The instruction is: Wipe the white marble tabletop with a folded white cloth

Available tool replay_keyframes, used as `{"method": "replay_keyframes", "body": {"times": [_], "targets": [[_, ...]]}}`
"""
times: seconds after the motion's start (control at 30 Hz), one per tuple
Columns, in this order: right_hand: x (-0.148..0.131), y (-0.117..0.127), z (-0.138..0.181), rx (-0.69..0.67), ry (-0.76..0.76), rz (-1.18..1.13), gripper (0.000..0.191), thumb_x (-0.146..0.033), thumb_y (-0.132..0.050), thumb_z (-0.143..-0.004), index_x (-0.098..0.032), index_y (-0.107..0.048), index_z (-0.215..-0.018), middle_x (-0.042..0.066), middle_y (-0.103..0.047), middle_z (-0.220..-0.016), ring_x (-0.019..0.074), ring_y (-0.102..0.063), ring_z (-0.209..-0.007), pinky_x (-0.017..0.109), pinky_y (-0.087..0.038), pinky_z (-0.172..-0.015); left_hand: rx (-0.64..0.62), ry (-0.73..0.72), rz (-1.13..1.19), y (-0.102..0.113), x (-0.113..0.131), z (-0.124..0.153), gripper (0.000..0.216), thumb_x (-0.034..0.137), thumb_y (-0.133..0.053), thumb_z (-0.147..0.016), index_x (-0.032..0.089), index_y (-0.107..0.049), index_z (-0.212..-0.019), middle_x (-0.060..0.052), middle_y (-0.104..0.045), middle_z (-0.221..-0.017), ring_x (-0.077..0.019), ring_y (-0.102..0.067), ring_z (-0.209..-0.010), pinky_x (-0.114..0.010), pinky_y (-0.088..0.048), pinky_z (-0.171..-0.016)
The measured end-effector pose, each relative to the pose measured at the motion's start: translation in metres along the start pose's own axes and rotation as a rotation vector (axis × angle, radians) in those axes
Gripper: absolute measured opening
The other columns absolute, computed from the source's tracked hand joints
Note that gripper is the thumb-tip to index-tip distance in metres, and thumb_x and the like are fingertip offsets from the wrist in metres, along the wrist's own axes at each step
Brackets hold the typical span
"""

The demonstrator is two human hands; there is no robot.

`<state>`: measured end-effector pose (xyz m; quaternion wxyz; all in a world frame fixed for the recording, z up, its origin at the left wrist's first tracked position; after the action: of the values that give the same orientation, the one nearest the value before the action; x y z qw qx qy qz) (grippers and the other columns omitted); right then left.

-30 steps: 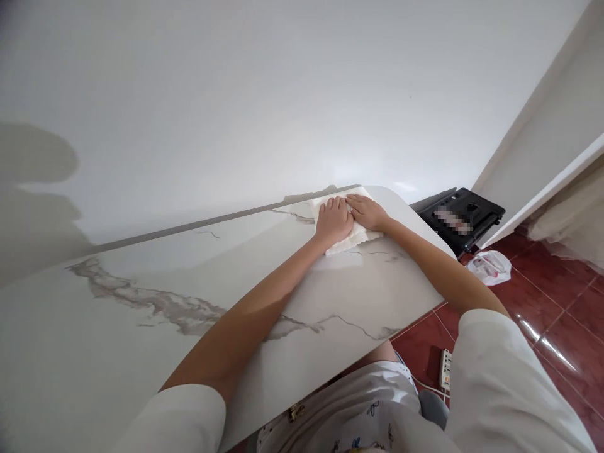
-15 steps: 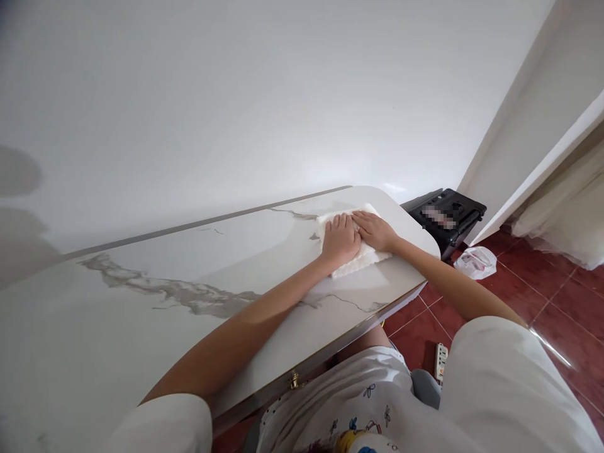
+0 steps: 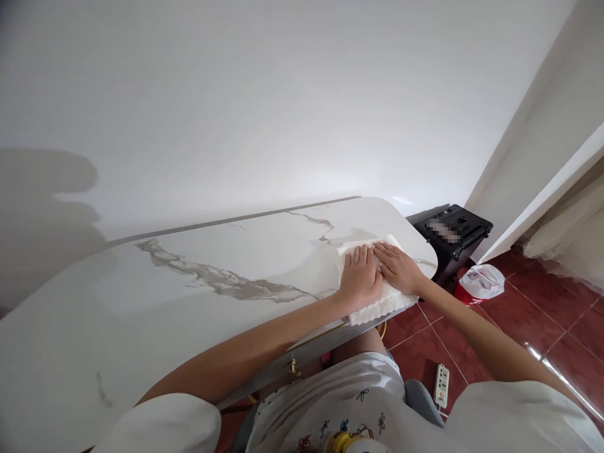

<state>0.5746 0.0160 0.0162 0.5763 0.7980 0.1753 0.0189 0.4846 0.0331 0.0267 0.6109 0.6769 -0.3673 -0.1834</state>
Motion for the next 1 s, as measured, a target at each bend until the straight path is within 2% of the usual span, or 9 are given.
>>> {"method": "replay_keyframes", "body": {"times": [0.1, 0.2, 0.3, 0.4, 0.53, 0.73, 1.0], "targets": [[0.008, 0.007, 0.018, 0.009, 0.003, 0.014, 0.053, -0.027, -0.033, -0.097, -0.012, -0.043, -0.147, 0.015, -0.045, -0.15, 0.0269, -0.038, -0.142, 0.054, -0.035, -0.116, 0.0, -0.043, 0.027, -0.004, 0.019, 0.0, 0.062, 0.029, -0.033, -0.095, -0.005, -0.033, -0.146, -0.025, -0.033, -0.154, -0.0356, -0.028, -0.145, -0.052, -0.024, -0.119], [0.026, 0.013, 0.028, 0.028, -0.005, 0.026, 0.053, -0.028, -0.033, -0.097, -0.013, -0.043, -0.147, 0.015, -0.045, -0.15, 0.0274, -0.039, -0.141, 0.055, -0.036, -0.115, -0.001, -0.083, 0.055, -0.007, 0.035, -0.011, 0.062, 0.03, -0.033, -0.095, -0.005, -0.033, -0.146, -0.025, -0.034, -0.154, -0.0363, -0.029, -0.145, -0.052, -0.024, -0.119], [0.047, 0.016, 0.026, 0.025, -0.02, 0.041, 0.052, -0.028, -0.033, -0.097, -0.016, -0.043, -0.147, 0.014, -0.047, -0.149, 0.0276, -0.041, -0.14, 0.056, -0.036, -0.115, -0.018, -0.113, 0.07, -0.011, 0.041, -0.03, 0.064, 0.031, -0.034, -0.094, -0.006, -0.032, -0.147, -0.025, -0.033, -0.155, -0.0368, -0.027, -0.145, -0.052, -0.022, -0.119], [0.066, 0.013, 0.012, 0.013, -0.035, 0.062, 0.052, -0.029, -0.032, -0.097, -0.017, -0.045, -0.146, 0.013, -0.048, -0.148, 0.0285, -0.042, -0.139, 0.056, -0.037, -0.115, -0.041, -0.131, 0.078, -0.015, 0.036, -0.052, 0.064, 0.032, -0.033, -0.095, -0.005, -0.032, -0.147, -0.024, -0.032, -0.155, -0.0353, -0.026, -0.146, -0.051, -0.02, -0.12], [0.083, 0.003, -0.018, 0.02, -0.02, 0.078, 0.051, -0.029, -0.032, -0.097, -0.015, -0.047, -0.144, 0.013, -0.049, -0.147, 0.0288, -0.043, -0.139, 0.055, -0.036, -0.116, -0.047, -0.107, 0.075, -0.018, 0.016, -0.077, 0.063, 0.031, -0.03, -0.096, -0.004, -0.029, -0.148, -0.023, -0.03, -0.156, -0.0338, -0.025, -0.146, -0.049, -0.018, -0.12], [0.101, -0.018, -0.076, 0.017, -0.03, 0.075, 0.052, -0.024, -0.033, -0.094, -0.009, -0.049, -0.141, 0.017, -0.049, -0.146, 0.0296, -0.044, -0.138, 0.053, -0.036, -0.116, -0.044, -0.062, 0.062, -0.019, -0.028, -0.113, 0.061, 0.03, -0.028, -0.096, -0.003, -0.03, -0.148, -0.021, -0.03, -0.157, -0.0318, -0.024, -0.147, -0.047, -0.017, -0.12], [0.118, -0.039, -0.151, -0.001, -0.032, 0.036, 0.051, -0.023, -0.034, -0.094, -0.016, -0.05, -0.141, 0.009, -0.05, -0.148, 0.0265, -0.042, -0.14, 0.05, -0.035, -0.117, 0.01, 0.007, 0.048, -0.015, -0.084, -0.159, 0.059, 0.03, -0.029, -0.095, 0.001, -0.033, -0.147, -0.019, -0.033, -0.156, -0.0302, -0.027, -0.145, -0.048, -0.02, -0.119]]}}
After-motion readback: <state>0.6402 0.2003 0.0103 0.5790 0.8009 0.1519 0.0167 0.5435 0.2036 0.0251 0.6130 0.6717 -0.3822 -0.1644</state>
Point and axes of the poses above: each hand's wrist, its own z-axis away from the middle knuckle, its own y-axis out of the back of the hand, x = y × z, the point moved 8 cm from there along -z, towards the middle knuckle
